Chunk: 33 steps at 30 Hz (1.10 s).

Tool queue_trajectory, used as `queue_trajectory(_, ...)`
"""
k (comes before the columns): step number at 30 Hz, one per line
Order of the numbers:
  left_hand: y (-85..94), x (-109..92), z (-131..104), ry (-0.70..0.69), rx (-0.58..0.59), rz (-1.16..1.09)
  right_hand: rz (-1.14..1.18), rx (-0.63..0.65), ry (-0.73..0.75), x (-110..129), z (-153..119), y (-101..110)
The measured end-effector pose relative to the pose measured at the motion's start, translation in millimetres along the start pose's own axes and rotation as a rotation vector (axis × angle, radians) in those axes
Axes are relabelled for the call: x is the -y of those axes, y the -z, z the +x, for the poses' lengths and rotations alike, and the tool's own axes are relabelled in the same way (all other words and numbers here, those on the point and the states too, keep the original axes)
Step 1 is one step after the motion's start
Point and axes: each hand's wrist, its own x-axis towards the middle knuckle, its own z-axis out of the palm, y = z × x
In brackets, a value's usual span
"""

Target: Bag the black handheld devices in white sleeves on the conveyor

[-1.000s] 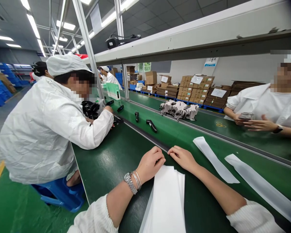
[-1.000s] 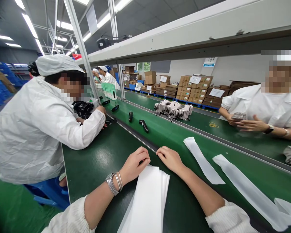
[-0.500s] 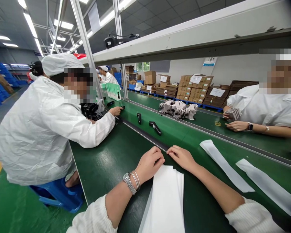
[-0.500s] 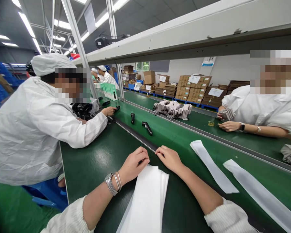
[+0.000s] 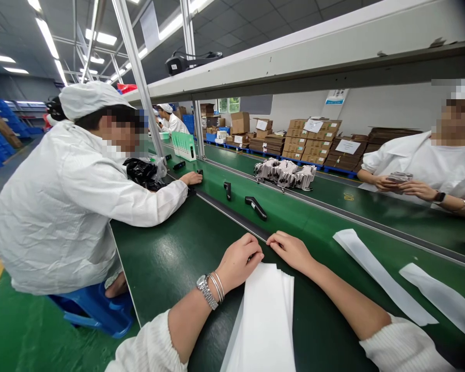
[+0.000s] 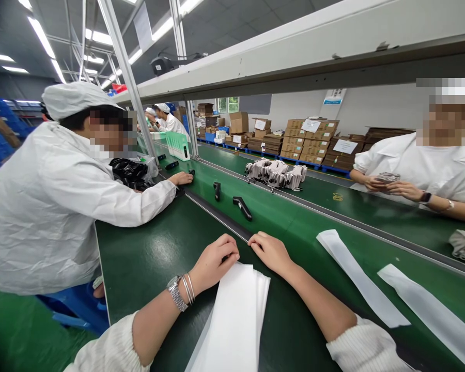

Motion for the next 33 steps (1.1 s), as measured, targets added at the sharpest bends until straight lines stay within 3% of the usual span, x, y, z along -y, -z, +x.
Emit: queue_trajectory(33, 7.6, 0.5, 2.8, 0.036, -0.001, 0.033, -0.031, -0.009, 0.013, -1.6, 2.4, -0.3)
